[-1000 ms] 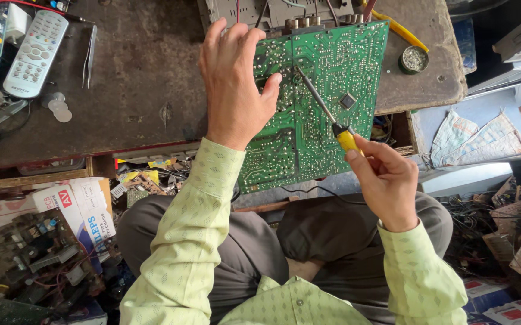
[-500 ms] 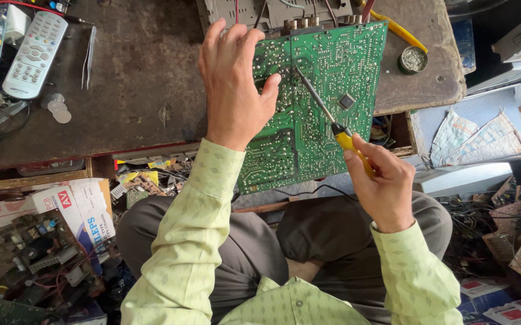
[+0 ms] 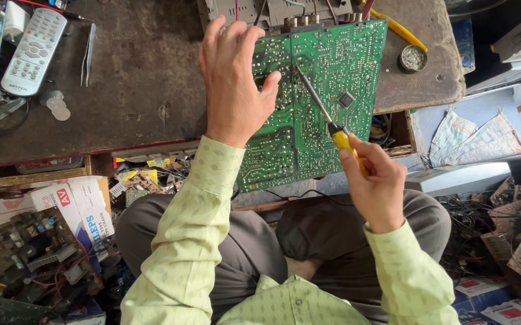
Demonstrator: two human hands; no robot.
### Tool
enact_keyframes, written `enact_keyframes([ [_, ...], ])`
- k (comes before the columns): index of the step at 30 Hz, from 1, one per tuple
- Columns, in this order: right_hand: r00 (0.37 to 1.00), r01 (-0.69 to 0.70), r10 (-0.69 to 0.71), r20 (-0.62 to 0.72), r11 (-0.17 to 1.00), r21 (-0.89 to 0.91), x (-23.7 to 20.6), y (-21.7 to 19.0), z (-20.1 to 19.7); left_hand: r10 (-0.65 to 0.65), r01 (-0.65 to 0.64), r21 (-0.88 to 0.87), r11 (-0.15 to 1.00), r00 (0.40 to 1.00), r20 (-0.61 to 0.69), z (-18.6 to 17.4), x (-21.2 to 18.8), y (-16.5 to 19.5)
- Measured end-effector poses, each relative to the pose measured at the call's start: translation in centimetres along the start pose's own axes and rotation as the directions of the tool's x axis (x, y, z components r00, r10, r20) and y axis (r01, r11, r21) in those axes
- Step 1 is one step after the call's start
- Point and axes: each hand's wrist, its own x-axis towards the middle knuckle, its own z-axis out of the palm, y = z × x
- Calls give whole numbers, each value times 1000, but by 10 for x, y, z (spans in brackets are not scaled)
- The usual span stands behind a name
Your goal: The person holds a green circuit board against a low workbench and solders joints on it with a soldering iron, at times steadying or positioning components with tweezers. Near the end they set the board down, lift the connected electronic device, and turn the board over to view its other side.
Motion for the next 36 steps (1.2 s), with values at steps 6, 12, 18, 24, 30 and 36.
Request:
enact_keyframes([
  [6,990,43,-70,-125,978,-204,-21,-21,-44,-21,21,1,1000,1000,-1,2,-1,19],
  [12,927,70,-70,-368,997,-15,-18,7,-125,-12,12,-7,1000,1000,-1,13,-4,35],
  [18,972,-28,-114,-204,810,-586,4,21,-160,11,-11,-16,1000,1000,-9,26,10,47],
  [24,977,67,-106,-184,976,-206,-3,10,-138,-10,10,3,1000,1000,-9,35,16,67],
  [30,998,40,-50,-46,982,-187,-18,-43,-95,-23,23,4,1000,1000,-8,0,14,66],
  [36,996,21,-37,-76,979,-201,-31,-91,-73,-22,22,2,1000,1000,-13,-49,9,56],
])
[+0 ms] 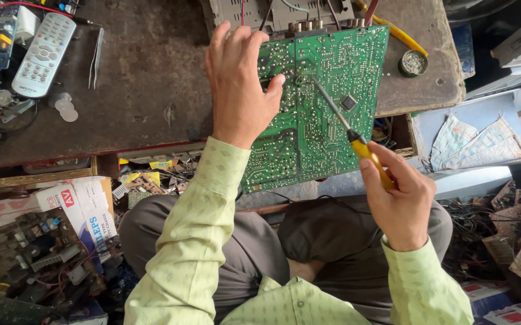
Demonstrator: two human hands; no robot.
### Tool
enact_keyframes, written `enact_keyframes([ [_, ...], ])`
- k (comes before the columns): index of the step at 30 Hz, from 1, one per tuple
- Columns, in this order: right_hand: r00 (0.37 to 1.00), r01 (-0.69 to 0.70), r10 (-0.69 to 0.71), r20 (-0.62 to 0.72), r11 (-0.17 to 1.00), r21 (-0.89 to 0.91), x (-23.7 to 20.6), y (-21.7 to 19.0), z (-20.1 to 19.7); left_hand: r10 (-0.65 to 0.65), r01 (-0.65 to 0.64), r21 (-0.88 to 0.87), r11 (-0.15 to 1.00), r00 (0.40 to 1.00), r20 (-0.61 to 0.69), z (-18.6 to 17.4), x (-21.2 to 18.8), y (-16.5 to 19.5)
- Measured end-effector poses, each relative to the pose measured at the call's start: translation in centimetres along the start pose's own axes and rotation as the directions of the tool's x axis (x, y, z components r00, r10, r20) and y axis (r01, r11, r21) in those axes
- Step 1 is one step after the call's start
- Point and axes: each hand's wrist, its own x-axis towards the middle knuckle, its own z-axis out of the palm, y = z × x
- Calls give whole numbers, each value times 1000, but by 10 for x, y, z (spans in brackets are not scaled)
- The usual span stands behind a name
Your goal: The person holds a green circuit board against a low workbench and solders joints on it with a soldering iron, at times steadying or positioning components with tweezers. Near the end they set the board down, lift the connected electronic device, and turn the board over to view its other side.
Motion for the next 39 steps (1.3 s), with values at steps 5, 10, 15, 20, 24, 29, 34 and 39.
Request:
enact_keyframes([
  [5,1000,3,-3,-5,1000,7,-3,-13,-1,-4,4,2,1000,1000,5,-12,-3,-5],
  [10,1000,-7,7,3,1000,17,-9,-12,-7,2,-2,6,1000,1000,4,-14,-4,-1],
  [15,999,-34,35,-1,999,16,-13,1,-29,0,0,3,1000,1000,24,-13,10,30],
  [20,993,-75,81,-82,995,70,-22,47,-72,72,-48,127,991,979,-191,3,2,92],
  [24,974,-134,166,-154,971,197,-12,115,-117,-255,227,-347,910,966,-37,53,-21,161],
  [29,961,-45,129,-246,947,319,9,211,-183,-219,223,-367,903,974,52,132,-53,243],
  [34,947,-9,109,-301,949,315,33,347,-260,-227,259,-322,911,965,134,261,-80,317],
  [39,940,1,92,-327,962,273,59,463,-332,-236,282,-315,906,956,175,375,-88,384],
])
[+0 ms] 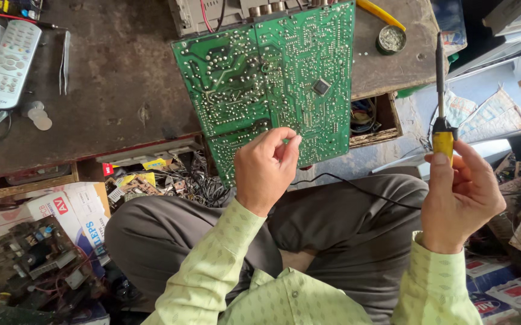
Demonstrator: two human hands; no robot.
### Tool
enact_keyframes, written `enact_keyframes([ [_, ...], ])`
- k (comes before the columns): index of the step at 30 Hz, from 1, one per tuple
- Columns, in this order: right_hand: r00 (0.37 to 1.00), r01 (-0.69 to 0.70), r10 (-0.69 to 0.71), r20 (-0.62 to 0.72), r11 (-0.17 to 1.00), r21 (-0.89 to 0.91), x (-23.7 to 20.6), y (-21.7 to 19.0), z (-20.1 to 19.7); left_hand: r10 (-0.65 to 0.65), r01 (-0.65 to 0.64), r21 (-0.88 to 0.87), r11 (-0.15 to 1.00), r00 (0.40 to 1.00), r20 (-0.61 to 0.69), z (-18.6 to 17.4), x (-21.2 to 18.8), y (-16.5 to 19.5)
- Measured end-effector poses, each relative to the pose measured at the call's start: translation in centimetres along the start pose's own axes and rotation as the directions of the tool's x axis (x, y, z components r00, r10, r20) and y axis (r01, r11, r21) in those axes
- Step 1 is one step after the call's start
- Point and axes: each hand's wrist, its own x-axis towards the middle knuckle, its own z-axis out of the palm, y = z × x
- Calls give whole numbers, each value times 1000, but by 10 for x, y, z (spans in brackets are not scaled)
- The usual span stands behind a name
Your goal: The person holds a green circuit board against a low workbench and solders joints on it with a soldering iron, at times steadying or positioning components with tweezers. Near the end they set the board down, lift the connected electronic device, and turn the board over to view its other side.
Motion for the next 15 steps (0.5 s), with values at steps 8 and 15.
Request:
enact_keyframes([
  [8,997,-68,69,-27,996,52,62,52,-62,-67,82,-113,990,989,132,119,-30,25],
  [15,926,-376,361,106,871,317,60,38,-62,-534,766,-572,-293,366,762,148,-95,27],
])
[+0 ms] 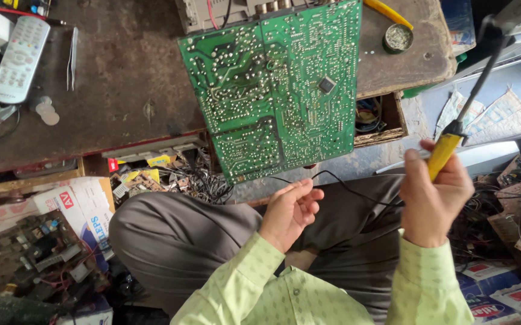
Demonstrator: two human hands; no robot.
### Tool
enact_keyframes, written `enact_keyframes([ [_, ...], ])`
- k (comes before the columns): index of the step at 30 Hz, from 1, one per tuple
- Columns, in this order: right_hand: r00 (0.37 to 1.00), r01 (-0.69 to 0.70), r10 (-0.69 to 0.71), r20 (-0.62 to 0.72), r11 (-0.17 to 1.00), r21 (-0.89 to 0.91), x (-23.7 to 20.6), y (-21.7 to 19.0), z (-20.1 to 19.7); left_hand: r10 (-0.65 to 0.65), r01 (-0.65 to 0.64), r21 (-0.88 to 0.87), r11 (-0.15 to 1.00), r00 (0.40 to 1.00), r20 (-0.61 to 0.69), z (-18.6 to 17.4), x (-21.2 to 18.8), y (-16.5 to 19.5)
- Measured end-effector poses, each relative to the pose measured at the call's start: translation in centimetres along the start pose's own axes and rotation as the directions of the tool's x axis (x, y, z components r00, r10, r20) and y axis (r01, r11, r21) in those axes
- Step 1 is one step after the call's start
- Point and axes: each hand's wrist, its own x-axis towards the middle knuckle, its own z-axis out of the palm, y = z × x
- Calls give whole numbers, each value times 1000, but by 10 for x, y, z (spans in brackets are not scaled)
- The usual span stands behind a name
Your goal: The person holds a green circuit board against a low workbench and solders joints on it with a soldering iron, at times steadying or positioning components with tweezers. Near the end they set the board down, lift the connected electronic device, and turn the board over to view its other side.
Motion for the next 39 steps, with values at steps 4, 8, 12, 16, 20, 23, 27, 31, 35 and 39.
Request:
enact_keyframes([
  [4,994,-92,89,57,995,45,-30,11,19,222,-221,28,975,975,-23,-21,3,-10],
  [8,986,-164,164,30,986,-8,-48,45,48,313,-312,105,944,950,5,-29,11,0],
  [12,985,-152,153,78,988,-22,-76,62,74,345,-345,154,926,938,26,-31,-10,11],
  [16,990,-31,39,137,998,-63,-84,63,94,178,-259,457,851,961,213,-38,-44,51],
  [20,992,7,4,126,996,-83,-52,38,78,713,-619,704,347,662,231,-41,-66,175],
  [23,993,8,6,121,993,-121,-58,22,80,862,-258,827,-499,-50,505,-67,-77,342],
  [27,995,-10,24,101,991,-137,-58,-1,94,911,298,863,-407,64,408,-93,-61,422],
  [31,996,13,10,91,966,-257,-50,-10,113,959,366,890,-272,178,220,-93,-49,452],
  [35,994,24,7,106,957,-291,-38,-12,131,961,400,886,-234,236,147,-98,-43,476],
  [39,994,3,34,103,941,-338,-31,-17,141,943,442,840,-315,248,223,-111,-43,492],
])
